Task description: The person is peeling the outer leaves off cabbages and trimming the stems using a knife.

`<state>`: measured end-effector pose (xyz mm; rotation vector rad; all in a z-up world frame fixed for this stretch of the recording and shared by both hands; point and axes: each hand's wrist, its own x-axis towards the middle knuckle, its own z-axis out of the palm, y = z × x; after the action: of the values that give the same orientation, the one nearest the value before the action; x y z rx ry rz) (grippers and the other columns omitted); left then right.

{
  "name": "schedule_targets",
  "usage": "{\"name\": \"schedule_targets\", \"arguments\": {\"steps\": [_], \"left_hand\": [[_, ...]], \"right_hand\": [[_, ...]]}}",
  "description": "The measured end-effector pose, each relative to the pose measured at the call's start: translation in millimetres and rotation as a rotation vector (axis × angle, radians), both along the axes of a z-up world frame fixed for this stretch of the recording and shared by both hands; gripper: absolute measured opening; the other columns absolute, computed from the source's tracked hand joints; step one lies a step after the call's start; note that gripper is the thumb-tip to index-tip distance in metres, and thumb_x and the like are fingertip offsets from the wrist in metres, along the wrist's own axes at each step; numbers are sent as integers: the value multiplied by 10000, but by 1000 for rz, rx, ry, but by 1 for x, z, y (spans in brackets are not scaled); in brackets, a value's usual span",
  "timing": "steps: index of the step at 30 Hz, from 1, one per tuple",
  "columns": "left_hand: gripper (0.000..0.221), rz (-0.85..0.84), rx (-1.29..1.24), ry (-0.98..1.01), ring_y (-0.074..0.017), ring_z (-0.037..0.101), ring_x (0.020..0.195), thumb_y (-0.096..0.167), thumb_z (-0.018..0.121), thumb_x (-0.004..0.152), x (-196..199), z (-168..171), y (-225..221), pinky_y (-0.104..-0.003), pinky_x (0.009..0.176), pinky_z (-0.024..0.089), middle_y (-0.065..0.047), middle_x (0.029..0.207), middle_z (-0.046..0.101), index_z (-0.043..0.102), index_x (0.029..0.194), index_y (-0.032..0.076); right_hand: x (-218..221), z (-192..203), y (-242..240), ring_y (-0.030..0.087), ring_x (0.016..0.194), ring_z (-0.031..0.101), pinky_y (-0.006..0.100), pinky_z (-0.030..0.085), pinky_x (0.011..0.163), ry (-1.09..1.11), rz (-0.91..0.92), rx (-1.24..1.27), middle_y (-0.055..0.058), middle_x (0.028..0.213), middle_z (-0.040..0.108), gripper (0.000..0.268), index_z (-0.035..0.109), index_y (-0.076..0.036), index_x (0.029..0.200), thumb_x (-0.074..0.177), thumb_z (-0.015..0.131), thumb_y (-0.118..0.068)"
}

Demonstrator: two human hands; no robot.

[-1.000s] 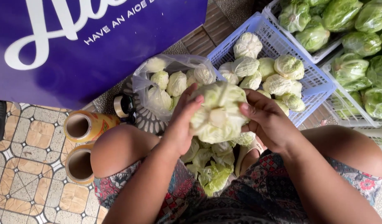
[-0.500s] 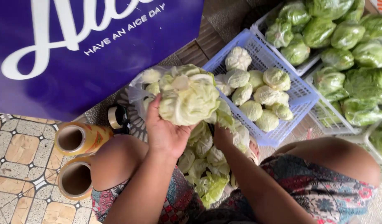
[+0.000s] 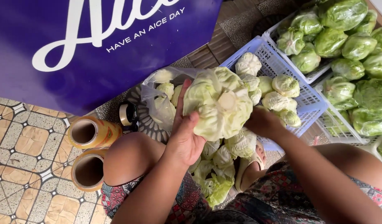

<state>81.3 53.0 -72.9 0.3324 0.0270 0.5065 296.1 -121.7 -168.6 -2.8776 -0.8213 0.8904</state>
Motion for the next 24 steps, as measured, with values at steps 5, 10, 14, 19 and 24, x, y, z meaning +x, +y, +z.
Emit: {"name": "schedule_targets", "arguments": {"steps": [5,10,14,19,24], "left_hand": [[886,-126,-160,270,-295,697,1045,632,644,817,-1,23,-10,-332,674,665,-186,1244,670,520,1417,-8],[871,-100,-226,666,-284,691,1059,719,535,778,4,30,-19,-341,677,611,-144,1211,714,614,1391,104],[893,-70,-105,714,-230,700,912,743,498,766,4,24,-24,-262,522,541,-121,1131,737,646,1351,85],[612,-112,-22,449,-222,607,1022,71,753,763,1,-4,-11,-371,802,564,-60,1158,646,584,1350,108],[477,-230,-12,539,-255,643,978,242,699,815,-2,-3,0,-397,831,533,-71,1101,687,642,1259,75]], "right_hand": [[-26,138,-14,130,521,320,290,268,444,366,-336,790,29,700,461,306,585,-169,1341,1036,556,-170],[-66,152,-17,110,614,399,235,367,519,483,-5,1246,35,867,434,395,456,24,1393,1041,484,-154],[-91,161,-14,79,572,389,226,378,486,466,158,1092,-57,724,392,663,447,-30,1498,1031,378,-496],[-86,173,-19,118,385,363,274,304,441,98,401,926,-12,515,370,604,399,-86,1571,1037,405,-369],[-66,178,-29,216,451,539,340,481,509,-119,714,833,0,831,728,626,484,-137,1505,988,468,-489]]}}
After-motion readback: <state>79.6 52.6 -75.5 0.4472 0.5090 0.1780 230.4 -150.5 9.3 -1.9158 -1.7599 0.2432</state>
